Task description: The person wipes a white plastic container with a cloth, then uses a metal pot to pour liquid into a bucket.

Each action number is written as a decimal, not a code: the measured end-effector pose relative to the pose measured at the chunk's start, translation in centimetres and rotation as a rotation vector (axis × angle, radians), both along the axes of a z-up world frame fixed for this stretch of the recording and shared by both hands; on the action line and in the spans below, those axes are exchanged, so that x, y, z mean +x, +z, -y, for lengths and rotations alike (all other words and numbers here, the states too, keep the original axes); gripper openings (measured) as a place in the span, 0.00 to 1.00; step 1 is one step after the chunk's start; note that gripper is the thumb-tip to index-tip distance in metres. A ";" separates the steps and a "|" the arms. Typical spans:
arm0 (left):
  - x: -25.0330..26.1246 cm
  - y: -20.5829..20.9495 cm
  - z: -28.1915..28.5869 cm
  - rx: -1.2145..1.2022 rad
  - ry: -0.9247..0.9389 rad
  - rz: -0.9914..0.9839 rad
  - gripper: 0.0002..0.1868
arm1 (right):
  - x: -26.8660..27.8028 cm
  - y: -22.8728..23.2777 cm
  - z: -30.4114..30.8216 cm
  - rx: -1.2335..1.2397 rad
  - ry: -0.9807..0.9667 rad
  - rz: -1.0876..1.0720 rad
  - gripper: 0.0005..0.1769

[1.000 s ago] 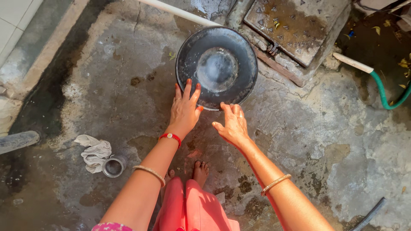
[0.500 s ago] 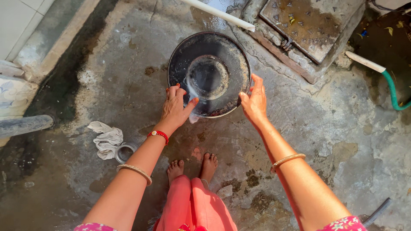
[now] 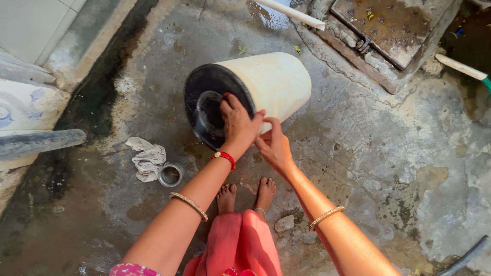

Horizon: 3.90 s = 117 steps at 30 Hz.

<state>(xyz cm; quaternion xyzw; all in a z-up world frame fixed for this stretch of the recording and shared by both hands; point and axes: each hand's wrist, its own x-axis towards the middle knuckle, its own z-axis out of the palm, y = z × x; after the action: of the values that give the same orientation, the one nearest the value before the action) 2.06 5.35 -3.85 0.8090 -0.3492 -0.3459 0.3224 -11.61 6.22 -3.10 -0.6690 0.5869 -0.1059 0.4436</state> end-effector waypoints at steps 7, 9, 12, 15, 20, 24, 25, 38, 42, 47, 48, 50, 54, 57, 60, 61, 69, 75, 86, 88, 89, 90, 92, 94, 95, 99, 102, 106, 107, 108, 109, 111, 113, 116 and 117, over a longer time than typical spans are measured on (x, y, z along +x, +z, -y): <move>4.9 -8.4 -3.7 0.325 0.348 -0.092 0.52 | -0.1 -0.2 1.0 0.329 -0.003 0.036 0.51; 6.8 -12.0 -5.5 0.335 0.354 -0.099 0.41 | -0.2 -0.5 1.8 0.379 -0.082 0.071 0.54; 8.9 -16.7 -7.8 0.460 0.379 -0.238 0.42 | -0.7 -1.4 2.9 0.395 -0.170 0.087 0.58; 9.5 -18.3 -9.0 0.319 0.139 -0.153 0.44 | -0.9 -2.3 3.8 0.395 -0.224 0.047 0.59; 9.2 -14.9 -7.5 0.404 0.067 -0.154 0.53 | -1.9 -4.2 6.6 0.335 -0.239 -0.033 0.63; 9.5 -13.7 -7.3 0.542 0.064 -0.212 0.51 | -2.4 -5.6 9.8 0.285 -0.240 -0.085 0.68; 9.6 -13.9 -7.9 0.529 0.085 -0.191 0.51 | -2.6 -5.7 10.6 0.298 -0.259 -0.115 0.68; 9.7 -20.7 -12.8 0.091 0.147 0.018 0.38 | -5.3 -11.5 15.8 0.353 -0.159 -0.106 0.71; 10.5 -20.1 -12.3 0.163 0.194 0.018 0.48 | -5.9 -11.8 15.9 0.353 -0.187 -0.043 0.52; 12.2 -17.5 -13.0 0.212 0.276 -0.066 0.55 | -3.5 -10.6 13.5 0.164 -0.208 0.074 0.36; 12.1 -16.8 -13.1 0.190 0.268 -0.066 0.57 | -2.3 -10.2 12.7 0.066 -0.139 0.032 0.32; 11.2 -15.1 -12.9 0.150 0.277 -0.183 0.59 | 0.8 -9.8 10.6 -0.006 -0.059 0.067 0.27; 9.7 -10.1 -11.7 0.090 0.239 -0.286 0.59 | 6.9 -8.4 4.9 0.070 0.011 0.238 0.27; 9.8 -7.2 -11.2 -0.039 0.310 -0.458 0.59 | 9.3 -7.7 1.2 0.015 0.134 0.466 0.32; 9.8 -5.9 -10.3 -0.156 0.218 -0.362 0.57 | 10.2 -7.4 -1.2 0.040 0.178 0.500 0.30; 9.6 -5.6 -10.5 -0.146 0.191 -0.371 0.56 | 10.3 -7.1 -1.5 0.126 0.155 0.505 0.23; 9.0 -2.8 -15.1 -0.299 0.227 -0.407 0.56 | 10.5 -4.3 -7.1 0.086 0.254 0.542 0.12; 11.7 1.9 -18.6 -0.510 0.398 -0.611 0.46 | 11.6 3.6 -12.1 -0.397 0.509 -0.028 0.10; 17.6 7.7 -27.2 -0.475 0.621 -0.521 0.42 | 16.7 12.7 -19.4 -0.642 0.833 -0.031 0.08; 18.4 7.7 -28.9 -0.523 0.631 -0.482 0.43 | 17.8 13.4 -21.0 -0.701 0.871 0.021 0.10; 18.9 7.7 -30.3 -0.575 0.628 -0.482 0.42 | 18.5 13.5 -22.1 -0.725 0.896 0.053 0.11; 19.4 7.8 -31.7 -0.628 0.623 -0.481 0.42 | 19.1 13.7 -23.2 -0.719 0.915 0.043 0.11; 20.4 8.1 -34.5 -0.656 0.639 -0.526 0.40 | 20.1 14.0 -25.3 -0.715 0.940 0.015 0.12; 21.0 8.4 -37.2 -0.654 0.667 -0.533 0.40 | 20.9 13.9 -27.6 -0.723 0.959 0.079 0.11; 21.3 8.5 -38.7 -0.637 0.689 -0.515 0.42 | 21.5 13.7 -28.9 -0.723 0.970 0.115 0.11; 22.9 7.9 -44.1 -0.565 0.723 -0.383 0.43 | 23.5 12.2 -33.6 -0.658 0.955 0.146 0.12; 24.6 7.2 -47.5 -0.446 0.732 -0.303 0.44 | 25.2 10.7 -37.0 -0.602 0.937 0.148 0.10; 26.6 6.4 -51.2 -0.234 0.827 -0.400 0.46 | 27.2 8.4 -40.0 -0.527 0.966 0.142 0.10; 26.9 5.9 -52.2 -0.221 0.836 -0.425 0.46 | 27.5 7.8 -40.6 -0.507 0.982 0.141 0.10; 27.1 5.2 -53.2 -0.207 0.845 -0.451 0.46 | 27.8 7.0 -41.1 -0.525 1.009 0.140 0.10; 27.3 4.3 -54.1 -0.223 0.840 -0.446 0.43 | 28.2 6.2 -41.5 -0.541 1.039 0.142 0.10; 27.4 2.1 -55.8 -0.254 0.824 -0.436 0.37 | 28.8 4.5 -42.3 -0.565 1.097 0.122 0.10; 27.4 -0.1 -57.2 -0.321 0.861 -0.335 0.36 | 29.3 3.2 -43.0 -0.579 1.155 0.078 0.10; 27.7 -2.0 -58.6 -0.287 0.888 -0.313 0.26 | 30.0 1.8 -43.4 -0.545 1.229 0.038 0.19; 27.8 -2.4 -58.8 -0.254 0.893 -0.330 0.21 | 30.2 1.5 -43.5 -0.535 1.248 0.031 0.20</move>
<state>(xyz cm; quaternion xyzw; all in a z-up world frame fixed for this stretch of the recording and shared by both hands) 29.85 64.17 -6.23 0.7685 0.0479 -0.2522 0.5861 18.62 49.73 -1.64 -0.9675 0.0381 0.0188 0.2491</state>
